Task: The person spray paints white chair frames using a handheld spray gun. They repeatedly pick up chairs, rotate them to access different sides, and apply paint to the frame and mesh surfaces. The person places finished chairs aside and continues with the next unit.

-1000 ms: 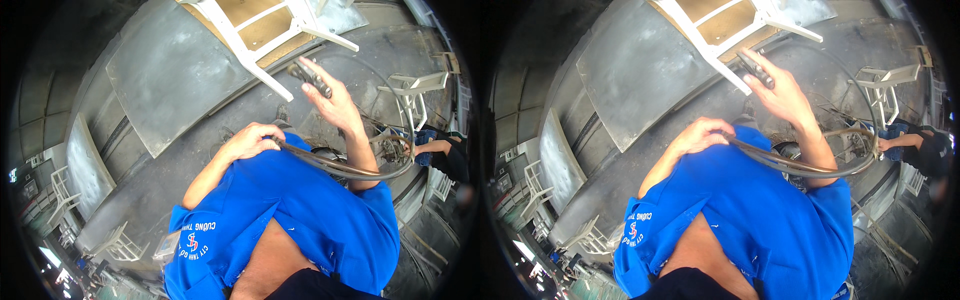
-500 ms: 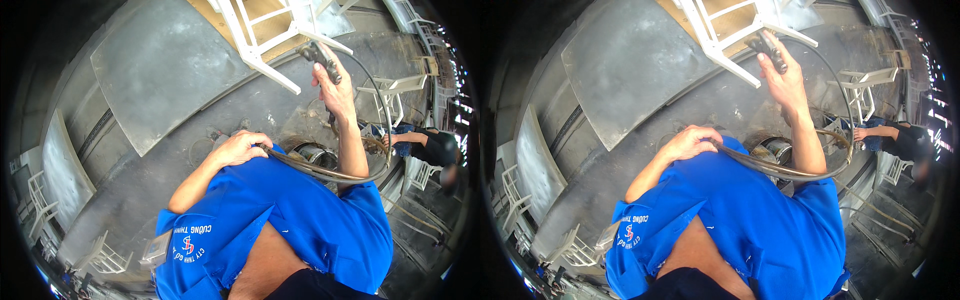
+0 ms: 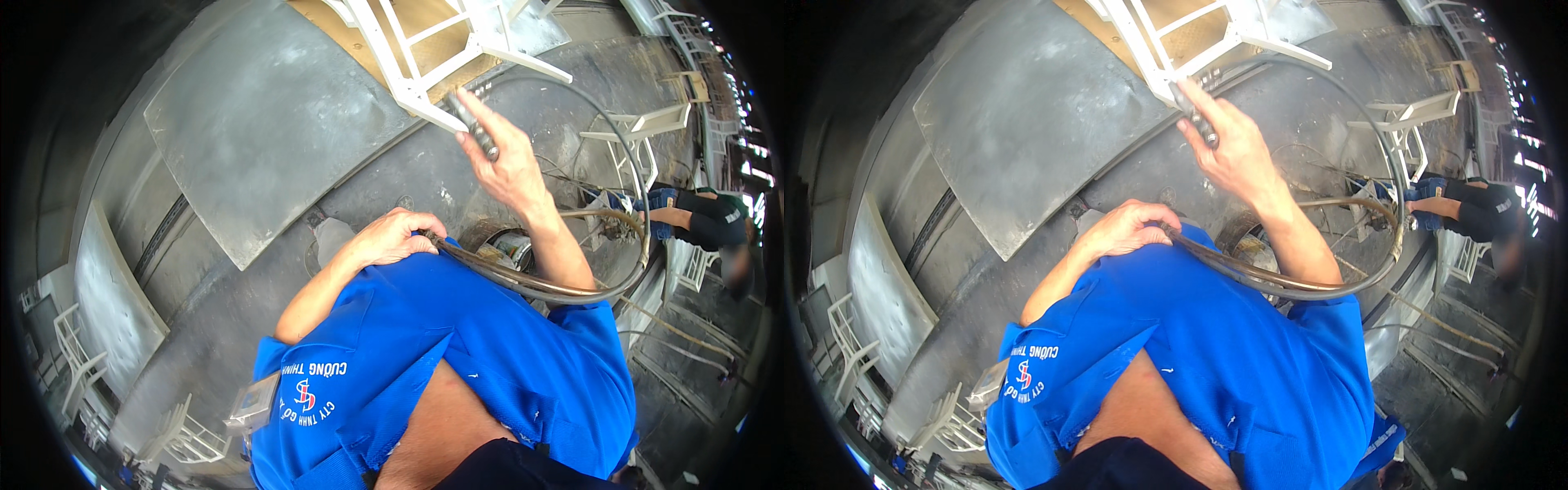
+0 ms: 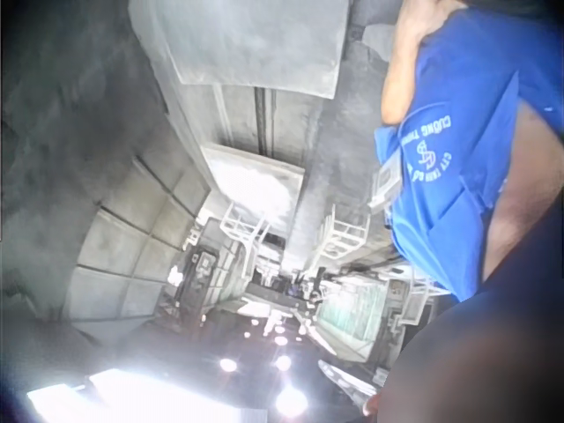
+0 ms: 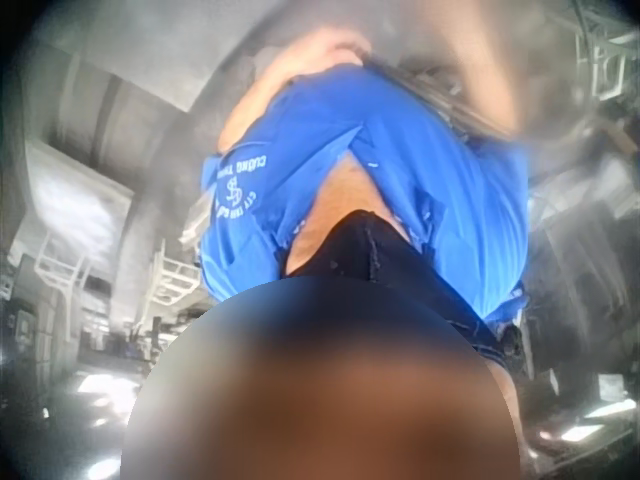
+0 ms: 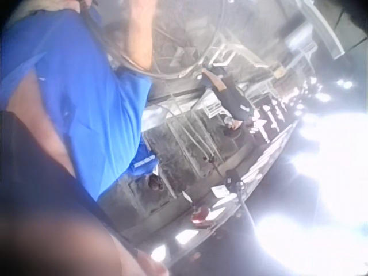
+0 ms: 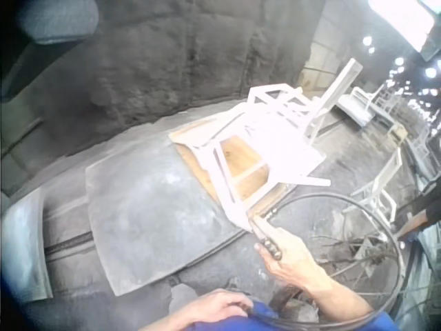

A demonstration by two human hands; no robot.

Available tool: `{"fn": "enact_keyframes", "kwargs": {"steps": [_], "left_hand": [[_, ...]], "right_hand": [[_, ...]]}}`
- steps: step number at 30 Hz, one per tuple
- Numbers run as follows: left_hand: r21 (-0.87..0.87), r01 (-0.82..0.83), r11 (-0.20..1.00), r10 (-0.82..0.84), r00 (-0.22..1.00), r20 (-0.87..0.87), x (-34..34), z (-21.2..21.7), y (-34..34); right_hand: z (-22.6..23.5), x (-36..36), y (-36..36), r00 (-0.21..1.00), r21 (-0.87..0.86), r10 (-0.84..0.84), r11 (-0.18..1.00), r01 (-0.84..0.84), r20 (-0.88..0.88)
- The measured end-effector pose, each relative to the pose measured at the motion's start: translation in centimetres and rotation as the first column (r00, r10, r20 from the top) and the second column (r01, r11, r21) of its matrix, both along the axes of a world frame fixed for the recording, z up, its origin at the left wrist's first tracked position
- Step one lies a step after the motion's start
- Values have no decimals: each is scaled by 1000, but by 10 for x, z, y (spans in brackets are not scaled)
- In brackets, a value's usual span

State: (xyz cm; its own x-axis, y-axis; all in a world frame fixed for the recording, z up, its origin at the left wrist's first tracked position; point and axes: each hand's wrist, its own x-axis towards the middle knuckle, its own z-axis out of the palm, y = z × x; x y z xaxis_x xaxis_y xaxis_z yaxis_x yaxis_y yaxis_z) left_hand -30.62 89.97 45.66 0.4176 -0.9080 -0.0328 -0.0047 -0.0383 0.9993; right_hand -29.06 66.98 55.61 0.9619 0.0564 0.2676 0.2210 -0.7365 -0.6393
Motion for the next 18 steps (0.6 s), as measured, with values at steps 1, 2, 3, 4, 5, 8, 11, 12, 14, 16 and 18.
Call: {"fn": "enact_keyframes", "kwargs": {"steps": [1, 2, 3, 4, 5, 8, 11, 12, 14, 16, 18], "left_hand": [[-12, 17, 1000, -17, 1000, 7, 7, -1, 8], [7, 43, 999, -43, 999, -2, 14, -2, 19], [25, 69, 997, -69, 998, -14, 22, -3, 31], [21, 89, 996, -88, 996, -25, 29, -4, 44], [35, 110, 993, -109, 994, -29, 37, -5, 57], [7, 167, 986, -167, 986, -30, 60, -8, 97], [-67, 243, 968, -246, 969, -32, 76, -12, 130], [-74, 253, 965, -256, 966, -30, 80, -13, 138], [-99, 272, 957, -274, 961, -16, 87, -14, 154], [-107, 281, 954, -286, 958, -32, 92, -14, 166], [-100, 290, 952, -294, 955, -35, 99, -13, 177]], "right_hand": [[-9, -6, 9, 999, -14, -33, 999, 33, -18], [-18, -11, 19, 998, -35, -64, 997, 63, -26], [-25, -16, 30, 995, -56, -94, 994, 92, -35], [-32, -19, 41, 987, -69, -136, 989, 130, -83], [-36, -21, 51, 976, -84, -178, 982, 168, -129], [-40, -22, 84, 896, -119, -304, 952, 280, -324], [-38, -17, 117, 816, -217, -421, 907, 362, -397], [-37, -14, 126, 814, -236, -437, 898, 371, -383], [-33, -8, 143, 803, -278, -475, 876, 394, -360], [-28, 6, 158, 875, -206, -444, 891, 405, -196], [-20, 25, 172, 910, -157, -411, 904, 399, -51]]}}
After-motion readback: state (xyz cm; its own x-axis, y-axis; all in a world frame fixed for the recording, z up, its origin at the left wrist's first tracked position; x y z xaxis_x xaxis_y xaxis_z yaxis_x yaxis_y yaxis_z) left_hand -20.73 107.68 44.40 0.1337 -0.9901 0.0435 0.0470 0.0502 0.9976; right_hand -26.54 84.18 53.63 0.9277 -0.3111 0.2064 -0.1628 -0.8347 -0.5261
